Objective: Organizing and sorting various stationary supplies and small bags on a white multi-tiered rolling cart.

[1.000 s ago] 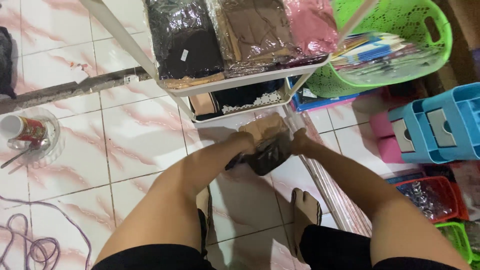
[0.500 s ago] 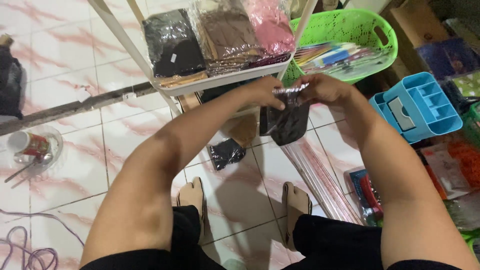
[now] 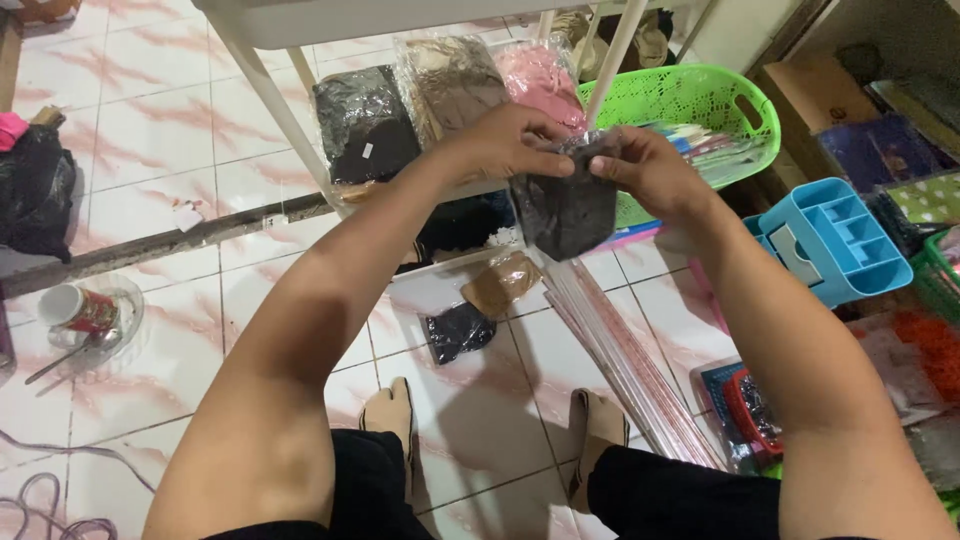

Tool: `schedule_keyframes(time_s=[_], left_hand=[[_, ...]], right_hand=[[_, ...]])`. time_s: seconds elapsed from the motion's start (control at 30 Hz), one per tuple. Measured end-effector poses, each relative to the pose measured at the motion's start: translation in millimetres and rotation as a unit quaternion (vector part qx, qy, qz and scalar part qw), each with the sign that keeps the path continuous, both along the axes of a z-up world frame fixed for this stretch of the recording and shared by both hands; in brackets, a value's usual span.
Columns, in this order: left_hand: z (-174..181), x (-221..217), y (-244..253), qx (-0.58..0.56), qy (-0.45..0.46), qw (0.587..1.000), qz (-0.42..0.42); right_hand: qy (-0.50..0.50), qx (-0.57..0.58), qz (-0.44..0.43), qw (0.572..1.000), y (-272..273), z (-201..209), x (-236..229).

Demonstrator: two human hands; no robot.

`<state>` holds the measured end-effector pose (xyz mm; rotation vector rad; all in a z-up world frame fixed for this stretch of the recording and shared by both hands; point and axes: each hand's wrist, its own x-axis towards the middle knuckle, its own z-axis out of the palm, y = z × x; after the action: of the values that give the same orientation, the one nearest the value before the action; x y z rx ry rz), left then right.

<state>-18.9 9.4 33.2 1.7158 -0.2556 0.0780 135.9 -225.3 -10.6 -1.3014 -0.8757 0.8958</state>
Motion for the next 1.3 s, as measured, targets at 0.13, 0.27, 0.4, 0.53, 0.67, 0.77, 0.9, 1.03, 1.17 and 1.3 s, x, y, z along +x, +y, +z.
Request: schedule_keyframes(time_s=[0.13, 0.27, 0.4, 0.53, 0.67, 0.77, 0.9, 1.03, 1.17, 1.3], left_hand=[[7.0, -2.0, -1.8, 0.237, 0.0, 0.97, 0.058], [-19.4, 11.3, 6.6, 0.266, -0.025, 0.957, 0.111], [-10.1, 1.1, 14.2, 0.274, -0.066, 0.951, 0.127], [8.5, -10.0, 9.1, 0.235, -0.096, 0.961, 0.109], [8.4, -4.7, 22.4, 0.188, -0.157, 0.959, 0.144], [12.8, -12.0, 30.3, 0.212, -0.128, 0.94, 0.233], [20.5, -24.8, 29.2, 0.246, -0.133, 0.923, 0.264], [43.1, -38.0, 27.6, 0.284, -0.139, 0.899, 0.303], [42.1, -43.8, 26.1, 0.452, -0.258, 0.694, 0.498], [43.3, -52.0, 1.2, 0.504, -0.172, 0.66, 0.53]], right_hand=[[-0.089, -0.011, -0.019, 0.996, 8.5, 7.4, -9.0], [-0.076, -0.034, 0.03, 0.996, 19.9, 16.8, -24.5], [-0.155, -0.125, 0.002, 0.98, 27.0, 10.1, -32.0], [-0.184, -0.102, 0.017, 0.977, 30.5, 8.9, -34.5], [-0.252, -0.141, 0.052, 0.956, 23.8, 25.7, -47.5], [-0.196, -0.174, 0.03, 0.965, 20.5, 21.2, -44.7], [-0.191, -0.155, 0.03, 0.969, 22.1, 27.7, -48.7], [-0.232, -0.153, -0.011, 0.961, 31.0, 46.5, -59.0], [-0.418, -0.165, -0.128, 0.884, 31.9, 84.2, -77.9], [-0.579, -0.141, -0.191, 0.78, 27.1, 94.0, -110.7]])
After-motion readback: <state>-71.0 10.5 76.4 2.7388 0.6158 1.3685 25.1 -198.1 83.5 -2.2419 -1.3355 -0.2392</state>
